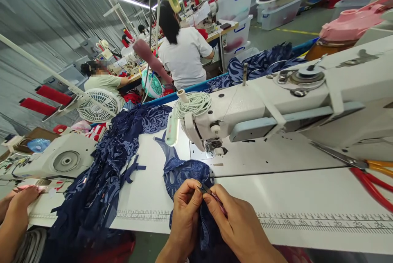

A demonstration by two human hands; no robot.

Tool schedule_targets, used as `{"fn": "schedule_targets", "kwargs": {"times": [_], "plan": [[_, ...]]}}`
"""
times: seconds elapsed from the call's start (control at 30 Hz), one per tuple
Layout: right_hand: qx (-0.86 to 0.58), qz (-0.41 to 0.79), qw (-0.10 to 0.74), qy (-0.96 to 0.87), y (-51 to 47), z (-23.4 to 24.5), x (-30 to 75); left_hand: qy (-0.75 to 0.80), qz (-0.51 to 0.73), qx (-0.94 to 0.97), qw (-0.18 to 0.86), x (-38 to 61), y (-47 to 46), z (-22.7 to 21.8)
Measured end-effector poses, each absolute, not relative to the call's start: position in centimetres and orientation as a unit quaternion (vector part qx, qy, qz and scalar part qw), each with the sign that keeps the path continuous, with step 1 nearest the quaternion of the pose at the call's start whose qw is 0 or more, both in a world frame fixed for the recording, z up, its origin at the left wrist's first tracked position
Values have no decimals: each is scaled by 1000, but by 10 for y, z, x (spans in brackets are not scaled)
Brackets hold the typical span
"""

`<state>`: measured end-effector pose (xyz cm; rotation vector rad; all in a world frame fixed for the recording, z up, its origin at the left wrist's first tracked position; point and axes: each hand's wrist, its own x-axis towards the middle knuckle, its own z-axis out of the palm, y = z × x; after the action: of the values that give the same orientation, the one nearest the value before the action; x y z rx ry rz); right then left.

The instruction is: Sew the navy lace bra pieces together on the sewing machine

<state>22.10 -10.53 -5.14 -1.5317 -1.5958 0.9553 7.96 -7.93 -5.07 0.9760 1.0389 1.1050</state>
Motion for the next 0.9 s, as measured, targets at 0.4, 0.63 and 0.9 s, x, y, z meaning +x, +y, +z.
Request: {"fn": "schedule_targets", "kwargs": {"times": [0.4,0.63,0.9], "plan": [[-552,502,367,-556,-107,-55,226,433,481,557,520,80,-80,-44],[-600,439,388,-544,-96,-46,241,453,458,545,536,74,-78,-43],[-541,468,375,-590,-81,-37,224,476,378,555,568,69,-77,-35]]}}
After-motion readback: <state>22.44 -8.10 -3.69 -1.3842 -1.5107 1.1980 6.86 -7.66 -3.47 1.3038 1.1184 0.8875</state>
